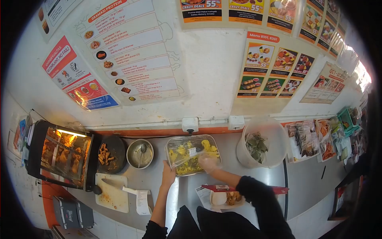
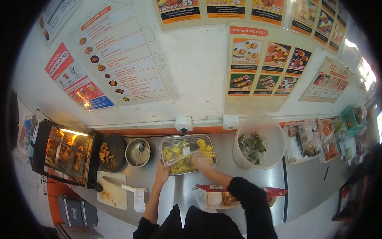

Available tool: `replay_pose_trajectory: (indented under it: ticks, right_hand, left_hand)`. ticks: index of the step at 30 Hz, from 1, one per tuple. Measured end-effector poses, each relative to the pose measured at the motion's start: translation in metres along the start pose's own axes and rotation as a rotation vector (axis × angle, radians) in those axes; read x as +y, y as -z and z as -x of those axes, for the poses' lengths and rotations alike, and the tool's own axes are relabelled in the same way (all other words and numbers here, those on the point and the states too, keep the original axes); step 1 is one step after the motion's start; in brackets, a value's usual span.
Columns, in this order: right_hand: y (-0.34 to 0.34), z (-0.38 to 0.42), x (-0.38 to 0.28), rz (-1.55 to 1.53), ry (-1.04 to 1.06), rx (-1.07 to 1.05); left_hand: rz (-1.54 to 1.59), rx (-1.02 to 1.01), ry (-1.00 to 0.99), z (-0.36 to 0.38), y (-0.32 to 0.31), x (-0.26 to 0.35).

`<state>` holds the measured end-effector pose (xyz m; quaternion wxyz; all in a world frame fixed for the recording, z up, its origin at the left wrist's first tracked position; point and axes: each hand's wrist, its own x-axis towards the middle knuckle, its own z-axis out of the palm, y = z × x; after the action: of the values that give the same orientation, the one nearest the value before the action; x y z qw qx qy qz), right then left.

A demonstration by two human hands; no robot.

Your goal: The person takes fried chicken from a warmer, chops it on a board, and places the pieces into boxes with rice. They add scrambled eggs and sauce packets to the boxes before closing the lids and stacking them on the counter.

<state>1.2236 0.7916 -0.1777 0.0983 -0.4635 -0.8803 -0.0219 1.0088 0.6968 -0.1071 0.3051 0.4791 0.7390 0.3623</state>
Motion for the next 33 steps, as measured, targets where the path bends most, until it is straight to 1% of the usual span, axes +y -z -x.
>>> replay_pose_trajectory:
  ticks: [2, 3, 5, 8, 10, 11, 14, 17, 20, 23, 26, 29, 30, 32, 33]
  right_hand:
    - [-0.049, -0.010, -0.002, -0.135, -0.081, -0.124]
    - [-0.034, -0.003, -0.007, -0.166, -0.066, -0.151]
    - [0.037, 0.005, -0.015, -0.221, -0.031, -0.204]
    - [0.055, 0.012, -0.006, -0.194, -0.062, -0.167]
    - [0.053, 0.009, 0.001, -0.097, -0.156, -0.101]
    - [0.048, 0.006, 0.007, -0.046, -0.203, -0.062]
    - [-0.043, 0.014, 0.007, -0.170, -0.425, -0.198]
    - [0.104, 0.013, -0.022, -0.331, -0.509, -0.488]
    - [0.108, 0.021, -0.019, -0.246, -0.002, -0.435]
    - [0.119, 0.011, -0.033, -0.433, 0.086, -0.365]
    - [0.119, -0.010, -0.041, -0.513, 0.181, -0.515]
    - [0.090, -0.020, -0.015, -0.756, 0.184, -0.592]
    - [0.091, -0.016, -0.005, -0.813, 0.144, -0.614]
    - [0.096, -0.006, 0.021, -0.925, 0.063, -0.660]
    - [0.087, 0.000, 0.032, -1.078, -0.065, -0.659]
  left_hand:
    - [-0.005, 0.021, 0.021, 0.006, -0.008, -0.002]
    - [-0.003, 0.070, 0.015, 0.010, -0.009, 0.000]
    - [0.007, 0.172, 0.005, 0.015, -0.010, 0.007]
    - [0.031, 0.148, -0.017, 0.011, -0.005, -0.006]
    - [0.018, 0.165, -0.029, 0.015, -0.010, -0.009]
    - [0.013, 0.175, -0.042, 0.013, -0.012, -0.006]
    - [0.011, 0.206, 0.056, 0.021, -0.022, 0.011]
    - [0.024, 0.208, 0.119, 0.027, -0.030, 0.016]
    - [0.038, 0.189, 0.119, 0.026, -0.030, 0.023]
    - [0.016, 0.173, 0.102, 0.027, -0.032, 0.027]
    - [0.037, 0.150, 0.119, 0.030, -0.034, 0.028]
    - [0.061, 0.123, 0.106, 0.029, -0.034, 0.020]
    - [0.066, 0.114, 0.091, 0.027, -0.034, 0.018]
    - [0.115, 0.071, 0.153, 0.022, -0.034, 0.015]
    - [0.138, 0.050, 0.185, 0.021, -0.034, 0.015]
